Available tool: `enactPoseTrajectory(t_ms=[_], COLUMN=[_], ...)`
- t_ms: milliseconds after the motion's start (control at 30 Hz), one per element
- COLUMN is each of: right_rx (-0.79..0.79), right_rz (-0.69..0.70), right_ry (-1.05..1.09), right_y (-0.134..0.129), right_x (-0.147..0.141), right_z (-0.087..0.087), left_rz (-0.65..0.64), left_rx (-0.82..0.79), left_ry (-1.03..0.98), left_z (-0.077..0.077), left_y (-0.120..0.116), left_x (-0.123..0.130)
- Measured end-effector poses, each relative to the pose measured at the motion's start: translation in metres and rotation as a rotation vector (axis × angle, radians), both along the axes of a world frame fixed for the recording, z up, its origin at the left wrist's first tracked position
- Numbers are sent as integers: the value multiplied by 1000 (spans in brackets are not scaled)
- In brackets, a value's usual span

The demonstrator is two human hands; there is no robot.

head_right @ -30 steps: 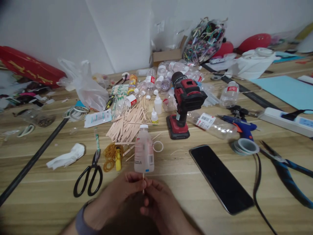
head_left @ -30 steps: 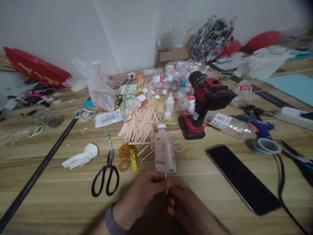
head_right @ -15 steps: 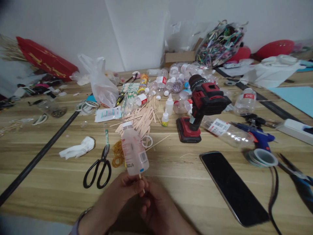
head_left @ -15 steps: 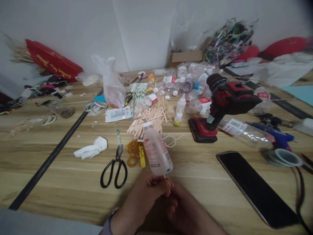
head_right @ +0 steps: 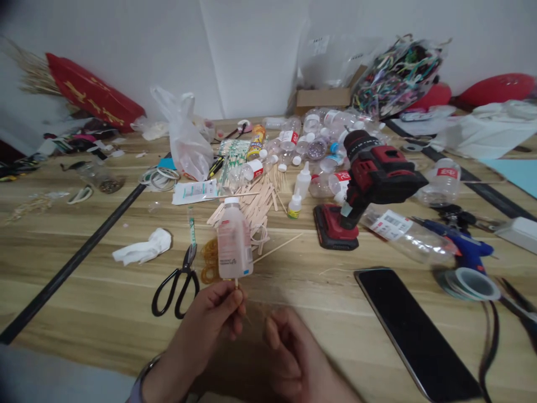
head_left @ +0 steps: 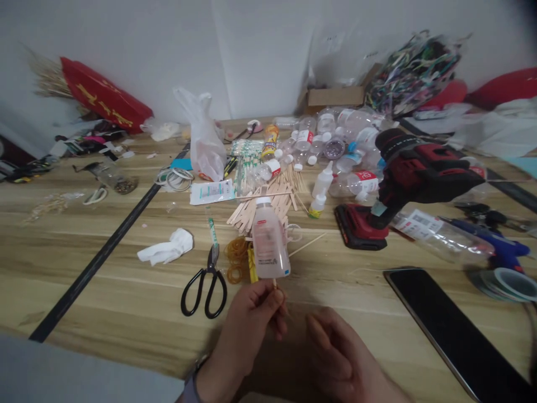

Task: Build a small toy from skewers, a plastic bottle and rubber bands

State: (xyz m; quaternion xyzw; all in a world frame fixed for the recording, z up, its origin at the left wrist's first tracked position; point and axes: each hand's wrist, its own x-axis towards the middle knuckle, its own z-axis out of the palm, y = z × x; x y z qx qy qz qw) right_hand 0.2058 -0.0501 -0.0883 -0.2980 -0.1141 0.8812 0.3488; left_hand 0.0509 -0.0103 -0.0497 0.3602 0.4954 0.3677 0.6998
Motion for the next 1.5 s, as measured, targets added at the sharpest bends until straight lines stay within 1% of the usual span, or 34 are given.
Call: enactPoseTrajectory(t_ms=[100,167,233,267,333,433,500,567,600,667,733,800,900,1000,1167,1300,1367,1500], right_rx=[112,184,226,243,297,427,513,575,594,598,587,570,509,420,308,237,207,168], right_rz=[279,436,547,580,600,511,425,307,227,101,10,-59,-122,-155,-205,-307,-336,-410], right_ry=[-174,-288,-391,-440,-532,-622,-634,-570,-504,-414,-369,-338,-302,-289,-268,-245,-236,-227], right_y=[8,17,26,31,37,43,45,44,43,40,35,32,26,22,20,19,18,17], right_x=[16,27,33,35,35,30,24,16,11,0,-9,-16,-22,-26,-27,-26,-27,-28], right_z=[6,11,17,19,24,34,41,46,47,45,39,33,25,21,19,18,18,18], left_rz=[-31,-48,-58,-62,-64,-55,-57,-45,-25,31,75,86,73,59,52,117,148,188], left_rx=[-13,-25,-37,-42,-41,-37,-41,-46,-51,-68,-90,-114,-167,-222,-302,-403,-449,-460], left_ry=[5,15,26,30,41,42,19,-20,-43,-88,-129,-167,-226,-300,-451,-570,-610,-683], left_z=[3,4,4,3,2,-1,-2,-3,-4,-5,-8,-11,-17,-20,-20,-18,-18,-18], left_y=[-1,-2,-4,-5,-7,-9,-10,-11,-11,-11,-10,-11,-14,-19,-26,-22,-20,-18], left_x=[-4,-6,-7,-6,-5,-2,0,2,2,4,4,4,5,7,9,9,10,11])
